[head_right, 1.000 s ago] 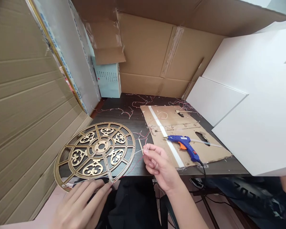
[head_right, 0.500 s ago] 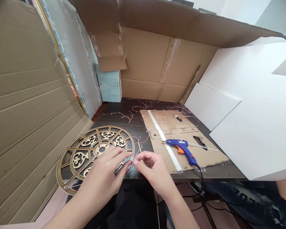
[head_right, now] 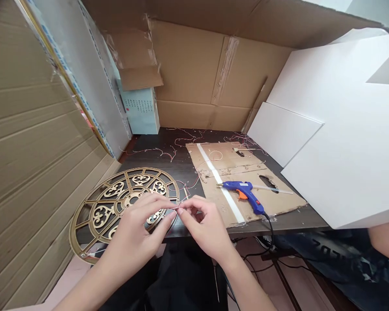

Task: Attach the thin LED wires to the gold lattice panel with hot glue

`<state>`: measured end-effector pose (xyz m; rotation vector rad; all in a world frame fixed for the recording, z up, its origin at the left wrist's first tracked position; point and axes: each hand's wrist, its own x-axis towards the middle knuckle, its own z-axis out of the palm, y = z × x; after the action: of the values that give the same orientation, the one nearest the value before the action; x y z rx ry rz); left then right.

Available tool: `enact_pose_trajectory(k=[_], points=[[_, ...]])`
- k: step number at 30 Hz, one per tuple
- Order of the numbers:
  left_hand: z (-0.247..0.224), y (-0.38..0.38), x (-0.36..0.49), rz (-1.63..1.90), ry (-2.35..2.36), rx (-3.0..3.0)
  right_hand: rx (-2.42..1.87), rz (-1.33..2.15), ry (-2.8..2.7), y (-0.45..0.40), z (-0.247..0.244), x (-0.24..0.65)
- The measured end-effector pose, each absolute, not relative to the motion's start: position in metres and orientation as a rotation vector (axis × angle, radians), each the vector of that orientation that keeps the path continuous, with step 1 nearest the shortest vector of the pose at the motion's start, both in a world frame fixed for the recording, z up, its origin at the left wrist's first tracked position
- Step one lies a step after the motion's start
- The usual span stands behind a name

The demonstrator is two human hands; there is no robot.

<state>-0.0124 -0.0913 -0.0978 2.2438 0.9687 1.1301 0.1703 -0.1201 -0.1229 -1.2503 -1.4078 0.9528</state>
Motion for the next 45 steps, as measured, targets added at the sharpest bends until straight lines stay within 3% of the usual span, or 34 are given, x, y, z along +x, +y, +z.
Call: enact_pose_trajectory(k=[13,27,45], points=[[-0.080,-0.073,-0.021,0.838,1.015,1.808,-1.144,1.107,-1.200,-0.117,-0.129,0.163],[-0.083,-0.075,-0.028,0.689,1.131,1.845,-1.223,1.157,-1.099,-0.114,-0.132,0.163],[-0.103,-0.077,-0.007,1.072,0.975,2.051,-1.273,1.016,-1.255,-0.118,-0.128,0.162]])
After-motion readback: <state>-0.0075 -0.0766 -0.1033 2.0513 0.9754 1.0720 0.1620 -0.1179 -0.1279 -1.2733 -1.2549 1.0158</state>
